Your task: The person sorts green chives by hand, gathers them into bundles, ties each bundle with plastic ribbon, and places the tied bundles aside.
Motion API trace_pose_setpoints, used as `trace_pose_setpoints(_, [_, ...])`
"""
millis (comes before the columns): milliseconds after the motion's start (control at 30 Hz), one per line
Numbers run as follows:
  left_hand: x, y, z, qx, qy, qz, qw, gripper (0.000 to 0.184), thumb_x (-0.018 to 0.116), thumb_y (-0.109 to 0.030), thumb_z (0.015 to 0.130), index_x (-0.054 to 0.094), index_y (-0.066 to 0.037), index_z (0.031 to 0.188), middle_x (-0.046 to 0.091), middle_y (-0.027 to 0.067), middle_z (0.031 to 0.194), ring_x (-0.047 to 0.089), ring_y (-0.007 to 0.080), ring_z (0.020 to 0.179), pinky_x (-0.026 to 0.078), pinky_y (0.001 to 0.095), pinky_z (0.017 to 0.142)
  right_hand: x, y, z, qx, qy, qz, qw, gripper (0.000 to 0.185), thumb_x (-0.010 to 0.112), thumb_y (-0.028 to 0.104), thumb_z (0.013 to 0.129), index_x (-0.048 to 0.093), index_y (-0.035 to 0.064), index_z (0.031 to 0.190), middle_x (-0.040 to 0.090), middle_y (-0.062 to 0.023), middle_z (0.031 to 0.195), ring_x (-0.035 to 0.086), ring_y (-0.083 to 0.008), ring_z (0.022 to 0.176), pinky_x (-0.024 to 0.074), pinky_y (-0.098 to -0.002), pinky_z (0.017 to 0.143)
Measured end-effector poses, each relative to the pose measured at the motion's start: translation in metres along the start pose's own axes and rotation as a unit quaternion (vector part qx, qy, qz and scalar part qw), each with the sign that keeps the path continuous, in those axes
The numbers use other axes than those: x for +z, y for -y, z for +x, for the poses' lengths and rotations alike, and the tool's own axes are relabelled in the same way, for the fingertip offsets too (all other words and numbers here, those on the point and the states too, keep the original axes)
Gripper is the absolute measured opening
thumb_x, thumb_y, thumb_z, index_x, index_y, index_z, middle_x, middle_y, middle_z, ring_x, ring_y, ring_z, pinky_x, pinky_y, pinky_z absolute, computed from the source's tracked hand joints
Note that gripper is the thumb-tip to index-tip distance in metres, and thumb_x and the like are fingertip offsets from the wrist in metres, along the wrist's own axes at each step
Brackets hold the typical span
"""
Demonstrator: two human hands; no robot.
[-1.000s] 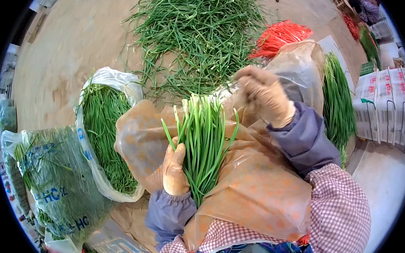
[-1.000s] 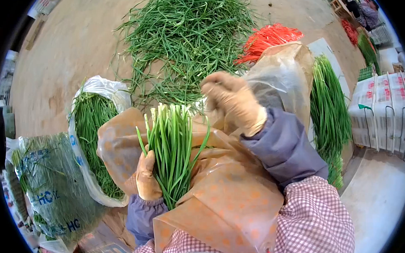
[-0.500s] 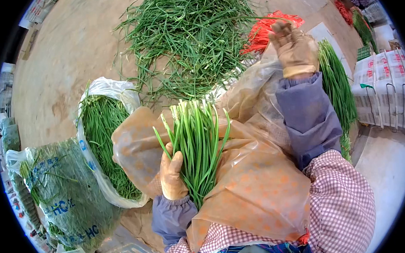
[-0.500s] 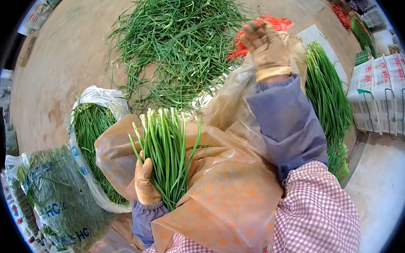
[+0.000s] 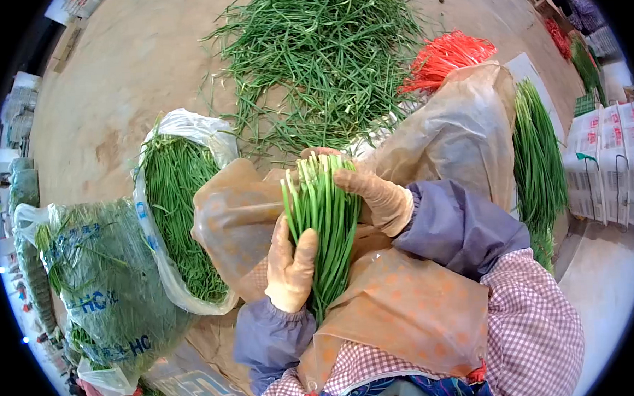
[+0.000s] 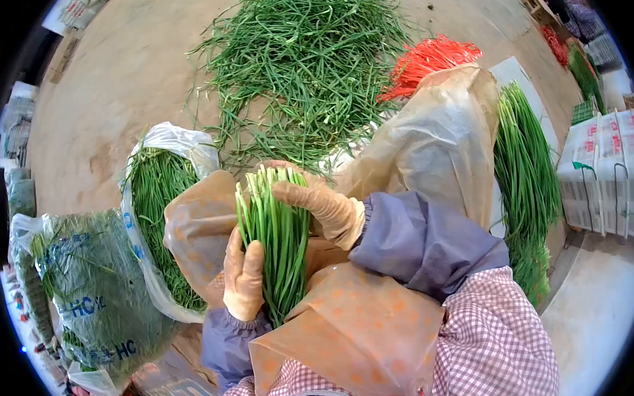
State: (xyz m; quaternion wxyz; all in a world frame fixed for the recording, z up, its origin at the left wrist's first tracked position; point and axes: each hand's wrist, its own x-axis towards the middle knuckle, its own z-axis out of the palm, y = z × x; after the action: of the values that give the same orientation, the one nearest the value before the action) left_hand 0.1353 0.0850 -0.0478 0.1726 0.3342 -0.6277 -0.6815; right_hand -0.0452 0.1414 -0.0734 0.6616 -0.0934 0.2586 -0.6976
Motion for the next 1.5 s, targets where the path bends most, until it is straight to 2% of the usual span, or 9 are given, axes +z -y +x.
trace_pose_setpoints(167, [-0.007, -0.03, 0.01, 0.013, -0.014, 0.125, 0.992, 0.038, 0.058, -0.024, 0.097, 0.055, 0.002, 0.125, 0.069, 0.0157, 0.103, 0.065, 0.0226, 0.095, 0.049, 0.0341, 0.087, 0.002, -0.005, 0.01, 0.004, -0.004, -0.013, 1.0, 0.049, 0.074, 0.022, 0.086, 0.05, 0.0076, 0.126, 0.062, -0.0051, 0.117, 0.062, -0.0179, 0.105, 0.0499, -0.0343, 0.095])
trace_pose_setpoints(267, [-0.011, -0.028, 0.019, 0.016, 0.002, 0.136, 0.991, 0.036, 0.06, -0.02, 0.096, 0.055, 0.001, 0.125, 0.068, 0.0148, 0.106, 0.064, 0.0213, 0.097, 0.048, 0.0341, 0.088, 0.011, -0.001, 0.01, 0.003, -0.026, -0.068, 0.997, 0.048, 0.073, 0.018, 0.086, 0.05, 0.0075, 0.126, 0.062, -0.0052, 0.117, 0.062, -0.018, 0.105, 0.05, -0.0337, 0.094])
trace_pose_setpoints(533, [-0.004, 0.004, 0.019, -0.121, -0.034, -0.203, 0.971, 0.034, 0.063, -0.012, 0.092, 0.055, 0.002, 0.122, 0.064, 0.0065, 0.107, 0.06, 0.0122, 0.094, 0.048, 0.0264, 0.087, -0.009, -0.002, -0.001, 0.034, 0.028, 0.041, 0.998, 0.054, 0.072, 0.014, 0.083, 0.046, 0.0021, 0.129, 0.061, -0.0136, 0.12, 0.06, -0.0237, 0.112, 0.0472, -0.0377, 0.1])
trace_pose_setpoints(800, [-0.004, -0.026, 0.028, -0.056, 0.061, -0.017, 0.996, 0.047, 0.071, -0.016, 0.089, 0.053, 0.002, 0.128, 0.065, 0.0048, 0.11, 0.06, 0.0139, 0.098, 0.048, 0.0286, 0.089, -0.004, -0.011, -0.005, 0.002, -0.023, -0.075, 0.997, 0.056, 0.071, 0.01, 0.085, 0.041, 0.0035, 0.132, 0.062, -0.0108, 0.12, 0.06, -0.0212, 0.111, 0.0476, -0.0352, 0.099])
trace_pose_setpoints(1033, [-0.012, -0.012, 0.025, -0.198, 0.026, -0.311, 0.929, 0.036, 0.061, -0.01, 0.09, 0.056, 0.003, 0.123, 0.067, 0.0084, 0.108, 0.065, 0.0147, 0.091, 0.053, 0.0288, 0.084, -0.021, -0.007, -0.009, 0.042, 0.022, 0.015, 0.999, 0.062, 0.067, 0.002, 0.078, 0.044, 0.0039, 0.135, 0.057, -0.0117, 0.129, 0.057, -0.0247, 0.118, 0.0443, -0.0397, 0.104])
trace_pose_setpoints(1267, [0.003, 0.005, 0.018, -0.189, -0.008, -0.324, 0.927, 0.033, 0.059, -0.011, 0.091, 0.059, 0.002, 0.122, 0.068, 0.0077, 0.105, 0.065, 0.0133, 0.09, 0.052, 0.0269, 0.082, -0.028, -0.003, -0.017, 0.084, -0.021, -0.004, 0.996, 0.059, 0.071, 0.01, 0.083, 0.044, 0.0047, 0.136, 0.058, -0.0089, 0.125, 0.057, -0.0213, 0.116, 0.0467, -0.0356, 0.1])
trace_pose_setpoints(1333, [0.004, 0.004, 0.018, -0.174, -0.006, -0.317, 0.932, 0.034, 0.06, -0.012, 0.091, 0.058, 0.002, 0.122, 0.068, 0.0065, 0.104, 0.064, 0.0122, 0.089, 0.052, 0.0261, 0.081, -0.018, 0.007, -0.018, 0.019, -0.036, -0.114, 0.993, 0.053, 0.071, 0.023, 0.089, 0.047, 0.0053, 0.134, 0.059, -0.0067, 0.122, 0.056, -0.0183, 0.116, 0.0463, -0.0328, 0.099])
trace_pose_setpoints(1433, [0.005, 0.004, 0.017, -0.159, -0.009, -0.304, 0.939, 0.035, 0.06, -0.013, 0.091, 0.058, 0.001, 0.122, 0.067, 0.0049, 0.103, 0.062, 0.0109, 0.087, 0.05, 0.0252, 0.08, -0.007, 0.017, -0.012, -0.173, -0.095, -0.357, 0.913, 0.043, 0.069, 0.028, 0.091, 0.057, 0.0026, 0.124, 0.062, -0.0096, 0.12, 0.056, -0.021, 0.117, 0.0431, -0.0349, 0.101])
trace_pose_setpoints(1500, [0.007, 0.005, 0.016, -0.155, -0.02, -0.296, 0.942, 0.034, 0.06, -0.013, 0.091, 0.058, 0.001, 0.122, 0.067, 0.0042, 0.102, 0.061, 0.0106, 0.086, 0.05, 0.025, 0.08, 0.01, 0.049, -0.009, -0.195, 0.009, -0.632, 0.75, 0.042, 0.069, 0.031, 0.09, 0.06, 0.0027, 0.119, 0.062, -0.0128, 0.12, 0.056, -0.0256, 0.116, 0.0425, -0.0364, 0.1])
